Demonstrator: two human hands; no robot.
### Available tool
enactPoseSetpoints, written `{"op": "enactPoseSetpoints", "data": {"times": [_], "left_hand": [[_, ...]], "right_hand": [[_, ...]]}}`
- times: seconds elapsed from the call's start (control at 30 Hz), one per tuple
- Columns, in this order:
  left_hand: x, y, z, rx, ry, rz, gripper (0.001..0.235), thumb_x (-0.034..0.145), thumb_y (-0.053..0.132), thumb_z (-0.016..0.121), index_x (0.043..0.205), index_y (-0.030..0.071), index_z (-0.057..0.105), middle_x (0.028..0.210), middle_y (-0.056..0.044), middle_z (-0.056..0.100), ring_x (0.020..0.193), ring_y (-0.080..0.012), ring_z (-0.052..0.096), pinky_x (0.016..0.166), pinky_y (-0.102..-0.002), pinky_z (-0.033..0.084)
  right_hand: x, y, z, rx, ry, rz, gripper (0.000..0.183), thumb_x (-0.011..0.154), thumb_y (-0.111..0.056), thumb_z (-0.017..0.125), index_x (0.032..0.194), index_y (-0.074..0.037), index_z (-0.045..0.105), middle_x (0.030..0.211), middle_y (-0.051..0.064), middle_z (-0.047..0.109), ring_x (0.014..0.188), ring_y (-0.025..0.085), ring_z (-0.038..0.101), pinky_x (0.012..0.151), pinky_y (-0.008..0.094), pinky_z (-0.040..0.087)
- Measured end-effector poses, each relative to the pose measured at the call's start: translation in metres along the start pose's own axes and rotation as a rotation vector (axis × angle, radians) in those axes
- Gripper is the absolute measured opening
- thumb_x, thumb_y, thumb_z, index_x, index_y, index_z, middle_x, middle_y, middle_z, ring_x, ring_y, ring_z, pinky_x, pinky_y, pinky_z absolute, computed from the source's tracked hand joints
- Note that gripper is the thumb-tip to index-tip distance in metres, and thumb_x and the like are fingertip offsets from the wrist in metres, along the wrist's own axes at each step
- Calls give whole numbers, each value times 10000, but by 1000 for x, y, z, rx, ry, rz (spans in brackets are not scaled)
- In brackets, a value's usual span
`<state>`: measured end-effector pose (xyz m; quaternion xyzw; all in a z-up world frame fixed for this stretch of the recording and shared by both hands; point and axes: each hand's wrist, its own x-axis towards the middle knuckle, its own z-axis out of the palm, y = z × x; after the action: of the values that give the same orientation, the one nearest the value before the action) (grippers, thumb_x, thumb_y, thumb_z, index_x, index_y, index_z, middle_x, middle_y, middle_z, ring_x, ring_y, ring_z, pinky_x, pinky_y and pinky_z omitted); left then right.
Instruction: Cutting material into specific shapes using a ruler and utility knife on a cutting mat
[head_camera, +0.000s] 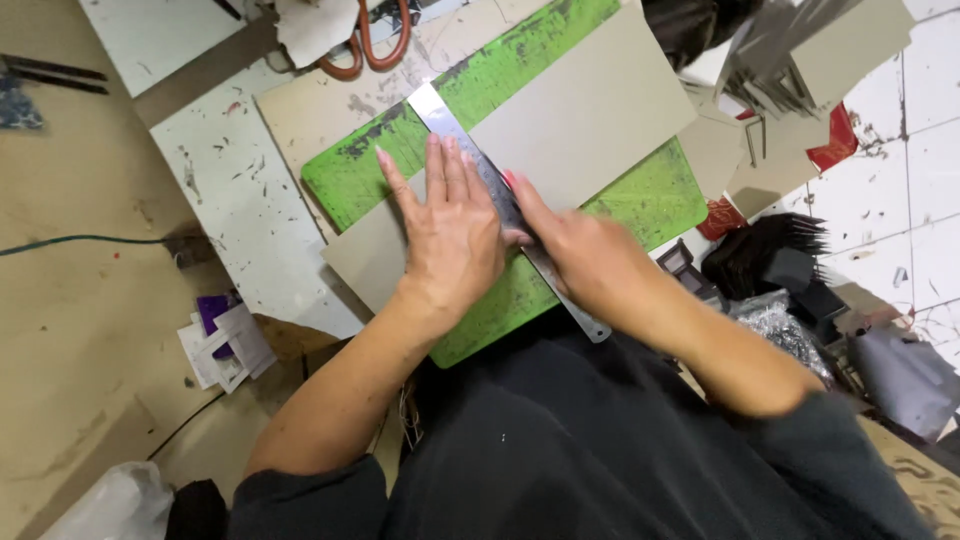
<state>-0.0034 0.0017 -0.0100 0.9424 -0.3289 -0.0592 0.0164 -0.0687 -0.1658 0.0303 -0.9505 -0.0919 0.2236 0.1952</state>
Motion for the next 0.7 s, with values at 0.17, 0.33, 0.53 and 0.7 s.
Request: {"op": "enactPoseSetpoints", "data": {"times": [0.17, 0.33, 0.53, 0.7], "left_hand": [[1, 0, -6, -36, -21, -18, 1024, 750, 647, 800, 1360, -147, 582, 1475, -381, 499, 1473, -508, 362, 1069, -872, -9], [2, -1, -3, -47, 12, -16, 1039, 719, 606, 832, 1355, -170, 562, 1457, -397, 504, 1461, -526, 368, 1074, -871, -14], [3, 0, -7, -50, 8, -28, 1079, 691, 664, 831, 1347, -152, 571, 1444, -378, 521, 1455, -506, 387, 1083, -861, -23], [3, 0, -3, -38, 41, -40, 1083, 665, 670, 833, 1341, -135, 576, 1426, -358, 547, 1445, -480, 412, 1096, -865, 6]], "right_hand": [[-78, 11, 34, -26, -108, 106, 757, 927, -149, 483, 1639, -104, 230, 799, 252, 647, 711, 499, 707, 637, 589, 583], [-100, 15, 24, -114, -149, 143, 781, 903, -148, 456, 1653, -161, 239, 730, 167, 650, 623, 453, 703, 587, 548, 590], [-36, -10, -37, 43, 17, 61, 711, 960, -190, 422, 1646, -200, 236, 840, 203, 644, 807, 497, 690, 670, 619, 544], [41, -3, -26, -63, 108, -27, 716, 944, -145, 454, 1634, -146, 260, 749, 185, 649, 733, 453, 712, 680, 568, 564]]}}
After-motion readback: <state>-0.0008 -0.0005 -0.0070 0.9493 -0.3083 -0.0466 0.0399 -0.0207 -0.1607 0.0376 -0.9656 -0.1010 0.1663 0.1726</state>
